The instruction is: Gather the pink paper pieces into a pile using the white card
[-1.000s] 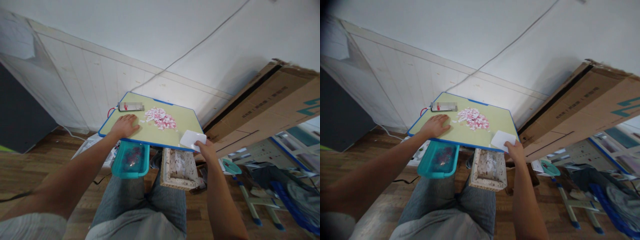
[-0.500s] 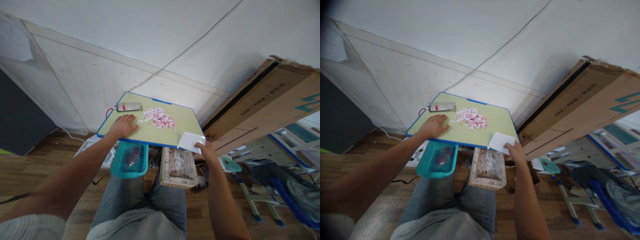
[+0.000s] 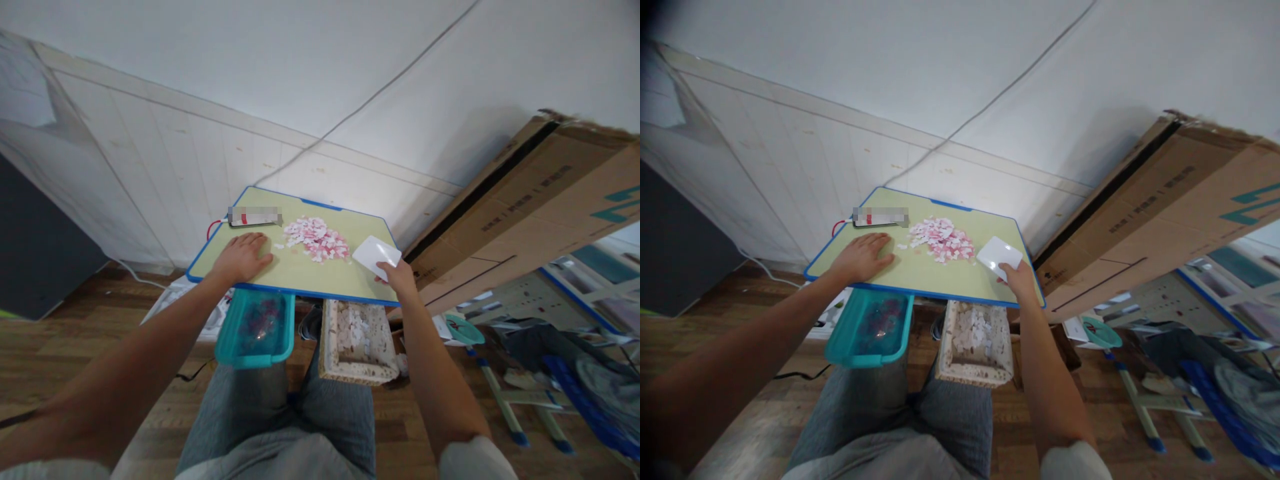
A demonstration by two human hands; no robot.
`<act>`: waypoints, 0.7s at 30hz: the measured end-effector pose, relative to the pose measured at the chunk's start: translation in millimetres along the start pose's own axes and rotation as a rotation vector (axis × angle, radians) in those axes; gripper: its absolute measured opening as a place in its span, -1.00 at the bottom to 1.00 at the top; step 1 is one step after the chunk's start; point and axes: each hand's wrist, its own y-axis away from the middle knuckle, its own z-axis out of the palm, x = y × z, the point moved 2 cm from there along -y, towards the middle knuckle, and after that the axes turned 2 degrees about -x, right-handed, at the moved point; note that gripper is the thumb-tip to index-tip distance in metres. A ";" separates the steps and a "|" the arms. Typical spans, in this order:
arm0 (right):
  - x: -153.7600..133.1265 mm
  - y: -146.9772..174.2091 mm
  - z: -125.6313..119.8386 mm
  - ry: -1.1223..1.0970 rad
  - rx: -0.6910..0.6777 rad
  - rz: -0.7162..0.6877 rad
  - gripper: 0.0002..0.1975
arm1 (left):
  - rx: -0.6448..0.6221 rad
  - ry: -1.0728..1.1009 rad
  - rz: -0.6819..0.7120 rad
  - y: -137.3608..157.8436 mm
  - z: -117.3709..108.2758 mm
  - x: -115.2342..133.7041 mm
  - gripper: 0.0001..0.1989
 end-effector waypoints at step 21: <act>-10.7 -51.2 55.0 -0.203 -0.203 0.262 -0.73 | 0.041 0.027 0.024 0.4 2.0 -1.6 -0.37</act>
